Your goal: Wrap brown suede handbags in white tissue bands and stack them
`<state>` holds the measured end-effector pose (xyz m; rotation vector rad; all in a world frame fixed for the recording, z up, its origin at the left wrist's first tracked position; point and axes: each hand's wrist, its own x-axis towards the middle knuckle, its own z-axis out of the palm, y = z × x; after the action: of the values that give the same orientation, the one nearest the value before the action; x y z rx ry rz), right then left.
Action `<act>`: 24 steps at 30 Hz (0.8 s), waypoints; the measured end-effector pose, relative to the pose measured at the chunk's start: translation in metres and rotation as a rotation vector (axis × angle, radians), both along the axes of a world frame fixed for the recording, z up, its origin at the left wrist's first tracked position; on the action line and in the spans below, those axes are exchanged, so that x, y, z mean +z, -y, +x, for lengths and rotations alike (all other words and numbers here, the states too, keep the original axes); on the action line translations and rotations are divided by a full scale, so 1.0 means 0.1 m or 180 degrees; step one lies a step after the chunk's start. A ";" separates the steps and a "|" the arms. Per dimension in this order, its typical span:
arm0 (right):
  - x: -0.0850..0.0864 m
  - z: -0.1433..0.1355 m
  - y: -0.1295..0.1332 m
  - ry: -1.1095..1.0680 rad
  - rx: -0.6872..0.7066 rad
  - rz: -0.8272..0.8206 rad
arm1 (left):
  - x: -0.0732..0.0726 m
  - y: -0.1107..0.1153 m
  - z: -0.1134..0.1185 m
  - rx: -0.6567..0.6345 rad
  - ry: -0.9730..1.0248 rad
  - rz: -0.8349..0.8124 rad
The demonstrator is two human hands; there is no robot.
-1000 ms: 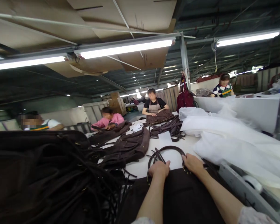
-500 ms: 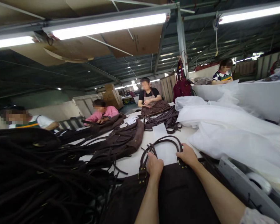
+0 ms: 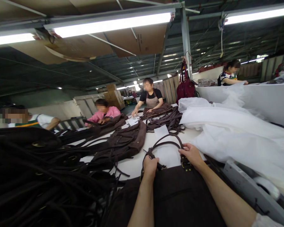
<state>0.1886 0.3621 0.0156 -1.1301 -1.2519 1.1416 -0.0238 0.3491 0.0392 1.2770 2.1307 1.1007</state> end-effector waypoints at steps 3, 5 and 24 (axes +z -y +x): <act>0.00 -0.01 0.02 -0.0235 0.0069 -0.0020 | -0.04 0.00 -0.04 -0.0022 0.0185 -0.0064; 0.00 -0.02 0.04 -0.0369 0.0111 -0.0030 | -0.04 0.04 -0.05 -0.0039 0.0257 0.0041; 0.30 -0.04 0.13 -0.0938 0.0699 0.0831 | 0.04 -0.22 0.64 -0.2970 0.0782 -0.0096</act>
<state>0.1846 0.3492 0.0455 -0.6168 -1.2684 1.2149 0.0405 0.3715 0.0428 1.7244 1.1164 0.7364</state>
